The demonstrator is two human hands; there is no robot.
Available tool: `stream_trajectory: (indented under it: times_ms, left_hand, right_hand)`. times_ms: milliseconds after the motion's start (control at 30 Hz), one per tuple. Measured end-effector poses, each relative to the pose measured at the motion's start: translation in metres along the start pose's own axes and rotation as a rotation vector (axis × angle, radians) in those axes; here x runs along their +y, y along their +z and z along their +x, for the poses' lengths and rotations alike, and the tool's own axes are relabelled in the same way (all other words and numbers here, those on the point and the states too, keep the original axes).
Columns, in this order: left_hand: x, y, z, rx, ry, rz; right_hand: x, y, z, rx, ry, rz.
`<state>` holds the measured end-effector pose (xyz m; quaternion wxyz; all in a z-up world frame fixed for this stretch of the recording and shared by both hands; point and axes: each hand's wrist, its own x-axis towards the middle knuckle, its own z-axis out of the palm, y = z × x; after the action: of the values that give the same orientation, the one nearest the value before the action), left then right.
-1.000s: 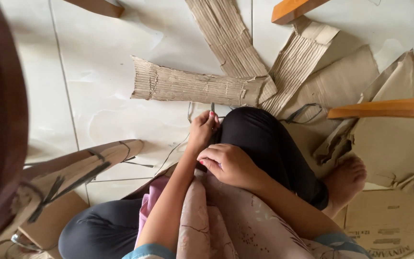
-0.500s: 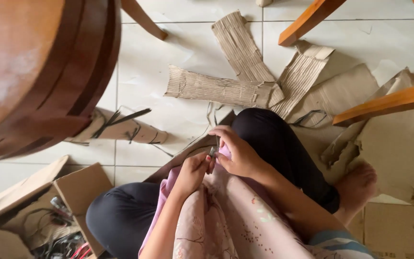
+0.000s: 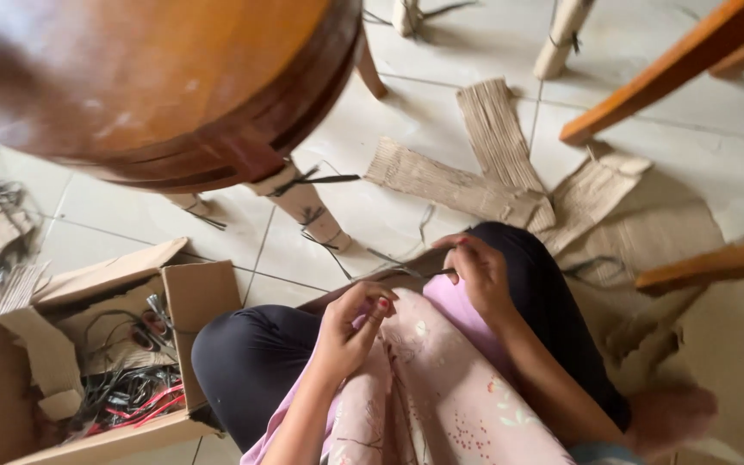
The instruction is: Wrapping the legs of a wooden stool with corrugated cardboard and securing it with wire for protection during shipping or storage.
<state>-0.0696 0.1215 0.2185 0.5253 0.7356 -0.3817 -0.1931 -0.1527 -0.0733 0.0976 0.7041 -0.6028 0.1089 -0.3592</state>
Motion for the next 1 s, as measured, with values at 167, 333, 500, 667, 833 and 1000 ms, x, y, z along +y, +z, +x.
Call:
stream_trajectory:
  times_ms: [167,333,500,667,833,1000]
  left_hand:
    - [0.038,-0.021,0.014,0.287,0.265,0.134]
    - [0.066,-0.041,0.024,0.471,0.466,0.284]
    - [0.076,-0.054,0.02,0.434,0.36,0.34]
    - [0.06,-0.064,0.034,0.472,0.346,0.342]
    - [0.026,-0.065,0.067,0.554,0.39,0.544]
    - [0.02,-0.06,0.084,0.517,0.37,0.737]
  right_hand:
    - [-0.019,0.028,0.054,0.021,-0.145,-0.04]
    - [-0.064,0.085,0.135,-0.006,-0.087,0.062]
    - [-0.042,0.102,0.205,0.049,0.375,0.58]
    - [-0.064,0.106,0.21,0.046,0.381,0.596]
    - [-0.029,0.104,0.23,-0.072,0.289,0.801]
    - [0.009,0.096,0.235,-0.198,0.173,0.981]
